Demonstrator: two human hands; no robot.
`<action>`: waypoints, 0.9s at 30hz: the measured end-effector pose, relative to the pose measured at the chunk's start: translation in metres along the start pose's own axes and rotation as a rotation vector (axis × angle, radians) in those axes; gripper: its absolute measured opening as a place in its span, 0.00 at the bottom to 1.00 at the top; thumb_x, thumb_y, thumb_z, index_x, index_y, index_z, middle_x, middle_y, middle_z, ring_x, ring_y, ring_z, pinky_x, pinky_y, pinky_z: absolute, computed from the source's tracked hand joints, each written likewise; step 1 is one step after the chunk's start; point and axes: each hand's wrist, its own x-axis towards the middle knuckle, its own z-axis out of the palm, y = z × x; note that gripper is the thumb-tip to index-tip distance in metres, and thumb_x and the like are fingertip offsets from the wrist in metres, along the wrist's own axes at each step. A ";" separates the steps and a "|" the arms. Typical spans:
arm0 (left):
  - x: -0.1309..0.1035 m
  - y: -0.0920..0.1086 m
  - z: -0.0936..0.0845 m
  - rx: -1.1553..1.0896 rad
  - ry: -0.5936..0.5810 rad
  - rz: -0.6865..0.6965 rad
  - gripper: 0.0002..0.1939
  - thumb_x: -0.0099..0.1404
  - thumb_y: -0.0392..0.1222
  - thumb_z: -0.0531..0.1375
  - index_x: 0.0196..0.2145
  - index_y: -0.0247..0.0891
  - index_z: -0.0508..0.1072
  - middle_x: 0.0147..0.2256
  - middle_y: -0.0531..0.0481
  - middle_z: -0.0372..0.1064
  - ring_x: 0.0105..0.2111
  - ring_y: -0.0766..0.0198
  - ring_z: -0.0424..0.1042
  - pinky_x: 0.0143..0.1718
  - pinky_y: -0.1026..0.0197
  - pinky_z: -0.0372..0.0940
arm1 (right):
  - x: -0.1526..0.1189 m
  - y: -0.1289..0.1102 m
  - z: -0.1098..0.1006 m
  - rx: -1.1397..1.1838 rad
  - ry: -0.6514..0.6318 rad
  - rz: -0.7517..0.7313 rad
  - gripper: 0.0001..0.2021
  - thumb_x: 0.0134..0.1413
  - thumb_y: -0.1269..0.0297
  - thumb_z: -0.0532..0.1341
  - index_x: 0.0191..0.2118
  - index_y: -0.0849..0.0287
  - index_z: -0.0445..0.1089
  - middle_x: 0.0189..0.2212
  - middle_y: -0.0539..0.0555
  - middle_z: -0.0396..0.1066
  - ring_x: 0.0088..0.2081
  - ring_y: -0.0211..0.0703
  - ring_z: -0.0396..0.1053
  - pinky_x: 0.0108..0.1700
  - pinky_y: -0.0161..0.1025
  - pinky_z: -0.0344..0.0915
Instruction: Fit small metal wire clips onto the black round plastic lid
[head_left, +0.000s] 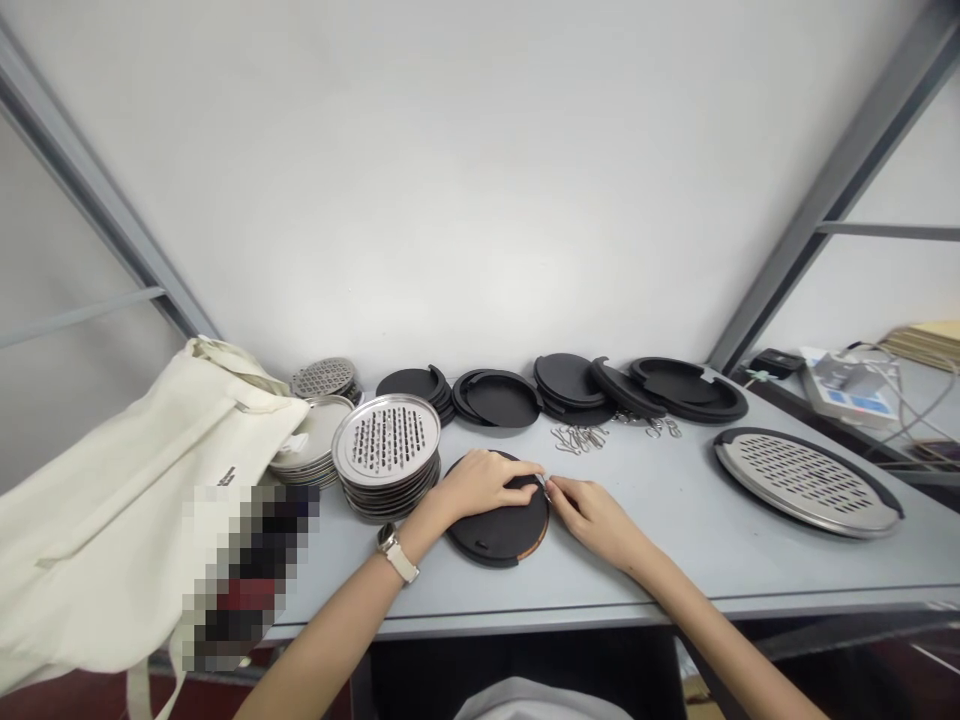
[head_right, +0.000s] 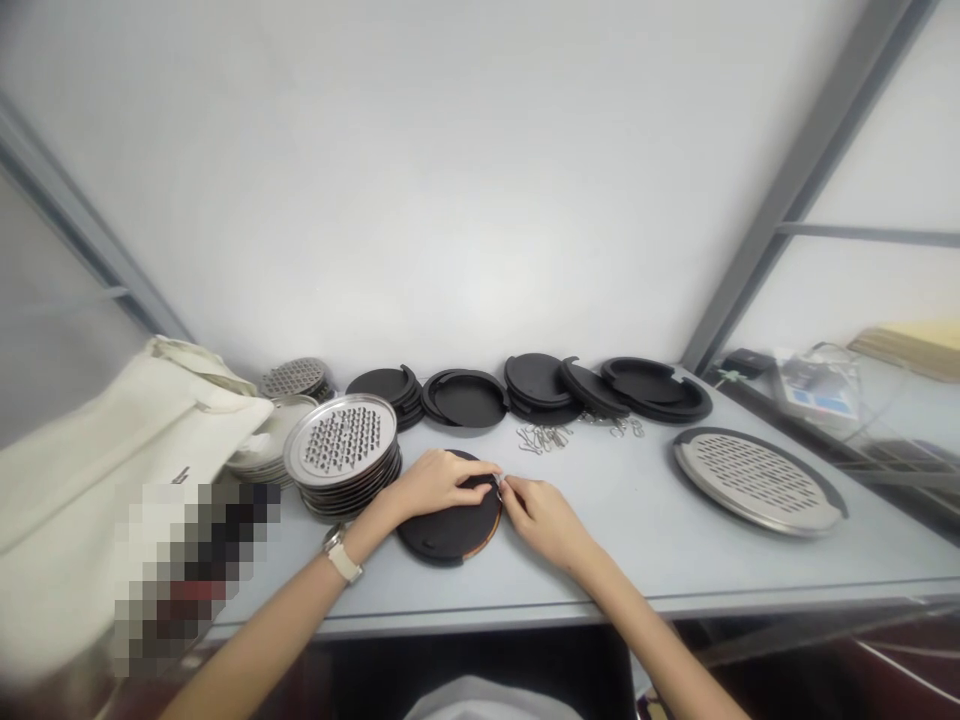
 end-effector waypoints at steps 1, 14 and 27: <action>0.000 0.000 0.000 0.003 -0.001 -0.001 0.18 0.67 0.50 0.54 0.53 0.49 0.69 0.40 0.51 0.75 0.37 0.60 0.74 0.39 0.64 0.62 | 0.000 0.000 0.000 -0.005 -0.001 -0.002 0.20 0.66 0.58 0.42 0.29 0.58 0.65 0.24 0.52 0.70 0.25 0.41 0.66 0.30 0.36 0.55; 0.000 0.005 -0.006 -0.041 0.003 -0.024 0.16 0.65 0.48 0.56 0.50 0.47 0.72 0.26 0.55 0.71 0.28 0.65 0.70 0.28 0.67 0.54 | -0.002 -0.002 -0.001 -0.008 0.023 -0.011 0.19 0.66 0.59 0.43 0.26 0.57 0.61 0.22 0.51 0.68 0.24 0.40 0.64 0.29 0.35 0.55; -0.001 0.005 -0.006 -0.101 -0.002 -0.039 0.15 0.64 0.47 0.57 0.48 0.48 0.72 0.24 0.56 0.67 0.24 0.67 0.66 0.26 0.67 0.51 | -0.001 -0.009 0.001 -0.064 0.015 0.034 0.16 0.63 0.59 0.47 0.26 0.57 0.62 0.21 0.50 0.68 0.24 0.40 0.64 0.28 0.34 0.52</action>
